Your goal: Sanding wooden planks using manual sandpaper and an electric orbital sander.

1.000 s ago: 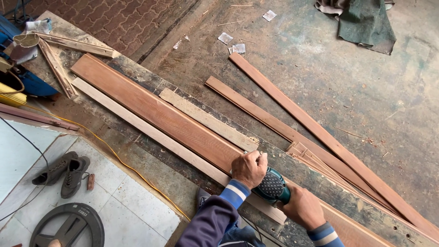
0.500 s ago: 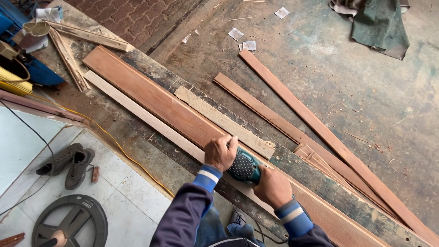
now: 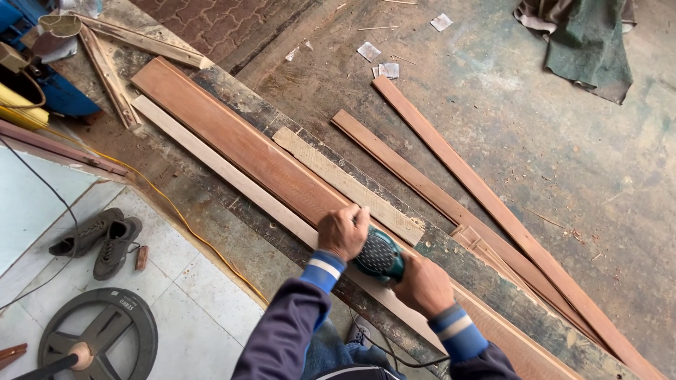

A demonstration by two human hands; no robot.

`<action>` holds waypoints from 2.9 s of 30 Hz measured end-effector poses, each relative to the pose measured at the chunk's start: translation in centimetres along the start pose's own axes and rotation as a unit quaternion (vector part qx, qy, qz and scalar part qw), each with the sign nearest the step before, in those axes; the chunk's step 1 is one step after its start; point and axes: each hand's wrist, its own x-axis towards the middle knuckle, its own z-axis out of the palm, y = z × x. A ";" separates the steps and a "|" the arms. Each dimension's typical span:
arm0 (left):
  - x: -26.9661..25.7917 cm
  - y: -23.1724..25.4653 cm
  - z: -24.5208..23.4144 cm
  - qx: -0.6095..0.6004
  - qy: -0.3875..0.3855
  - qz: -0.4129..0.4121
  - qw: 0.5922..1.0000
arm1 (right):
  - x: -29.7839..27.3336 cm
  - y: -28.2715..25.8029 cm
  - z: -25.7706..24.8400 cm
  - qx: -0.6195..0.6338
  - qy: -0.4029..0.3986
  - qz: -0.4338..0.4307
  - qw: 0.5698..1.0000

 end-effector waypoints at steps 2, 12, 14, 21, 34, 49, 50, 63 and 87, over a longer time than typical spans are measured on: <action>-1.3 1.4 1.6 -0.002 -0.006 -0.002 1.000 | -1.4 1.7 -0.2 0.001 -0.013 0.012 1.000; -8.2 9.8 9.1 -0.046 -0.005 0.029 0.999 | -8.8 11.4 -0.8 -0.008 -0.086 0.121 0.989; -9.2 11.3 10.1 -0.051 -0.010 0.031 0.998 | -9.9 13.1 -0.8 -0.007 -0.089 0.136 0.987; -12.1 15.0 12.5 -0.061 -0.061 0.044 0.995 | -12.5 19.2 -0.1 -0.006 -0.099 0.211 0.973; -12.2 15.2 12.4 -0.086 -0.084 0.079 0.990 | -13.4 20.1 0.8 -0.008 -0.094 0.237 0.967; -5.1 7.3 4.0 -0.070 -0.034 0.098 0.992 | -6.3 6.8 -0.5 -0.014 -0.042 0.153 0.987; -4.6 6.6 3.2 -0.069 -0.031 0.097 0.992 | -5.7 5.6 -0.7 -0.015 -0.042 0.151 0.988; 2.4 -0.9 -5.4 -0.051 0.006 0.085 0.995 | 2.2 -5.8 -2.0 -0.012 0.008 0.055 0.998; 12.8 -11.8 -18.1 -0.024 0.039 0.061 0.997 | 13.9 -20.9 -2.5 0.007 0.050 -0.019 0.999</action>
